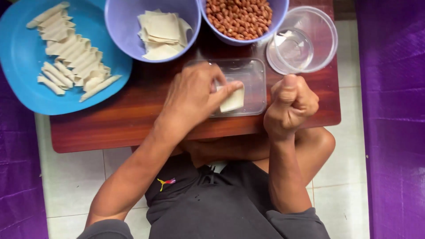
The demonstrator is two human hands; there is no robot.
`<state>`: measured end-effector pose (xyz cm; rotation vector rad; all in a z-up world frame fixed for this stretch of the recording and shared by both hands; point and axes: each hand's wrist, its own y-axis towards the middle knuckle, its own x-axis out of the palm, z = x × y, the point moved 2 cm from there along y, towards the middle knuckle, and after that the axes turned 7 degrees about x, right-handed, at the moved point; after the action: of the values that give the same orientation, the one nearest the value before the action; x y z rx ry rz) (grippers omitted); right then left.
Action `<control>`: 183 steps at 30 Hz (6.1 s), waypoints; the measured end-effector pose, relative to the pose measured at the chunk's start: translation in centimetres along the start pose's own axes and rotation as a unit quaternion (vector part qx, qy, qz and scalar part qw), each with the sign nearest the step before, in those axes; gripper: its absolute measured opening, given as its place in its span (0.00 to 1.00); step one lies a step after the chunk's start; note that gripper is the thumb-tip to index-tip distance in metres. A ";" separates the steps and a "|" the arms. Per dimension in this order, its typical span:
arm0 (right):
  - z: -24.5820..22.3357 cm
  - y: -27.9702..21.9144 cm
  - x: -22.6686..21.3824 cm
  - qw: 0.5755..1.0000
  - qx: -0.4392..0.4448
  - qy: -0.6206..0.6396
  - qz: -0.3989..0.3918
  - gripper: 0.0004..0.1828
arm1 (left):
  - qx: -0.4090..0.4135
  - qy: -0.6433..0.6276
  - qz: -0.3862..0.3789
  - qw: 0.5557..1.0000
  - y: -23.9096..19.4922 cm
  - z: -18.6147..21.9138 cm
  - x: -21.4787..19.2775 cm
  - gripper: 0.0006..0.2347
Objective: The person sits on the floor and repeatedly takes thin square wrappers, places them on a plastic lid, and rolls them into cylindrical shapes by hand. They then place the finished rolls onto a blue plate. A bowl of peanuts and a container of water are visible nearby.
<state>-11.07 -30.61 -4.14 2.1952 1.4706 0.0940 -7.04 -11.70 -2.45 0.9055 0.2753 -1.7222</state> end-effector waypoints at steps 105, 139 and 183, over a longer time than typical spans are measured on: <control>0.6 -4.2 0.0 0.932 -0.136 -0.263 -0.211 0.30 | 0.137 0.166 -0.123 0.969 -6.4 -2.6 2.2 0.27; 0.8 -0.3 2.8 0.962 -0.009 -0.221 -0.162 0.40 | 0.125 0.120 -0.019 0.985 -1.0 -2.1 2.0 0.24; 1.1 -2.6 -0.4 0.977 -0.031 -0.140 -0.157 0.35 | 0.155 0.215 -0.061 0.962 -4.1 -1.1 4.3 0.27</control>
<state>-13.11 -30.54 -6.12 1.8126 1.6023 -0.2615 -10.63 -12.64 -7.22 1.5246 0.3584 -1.6938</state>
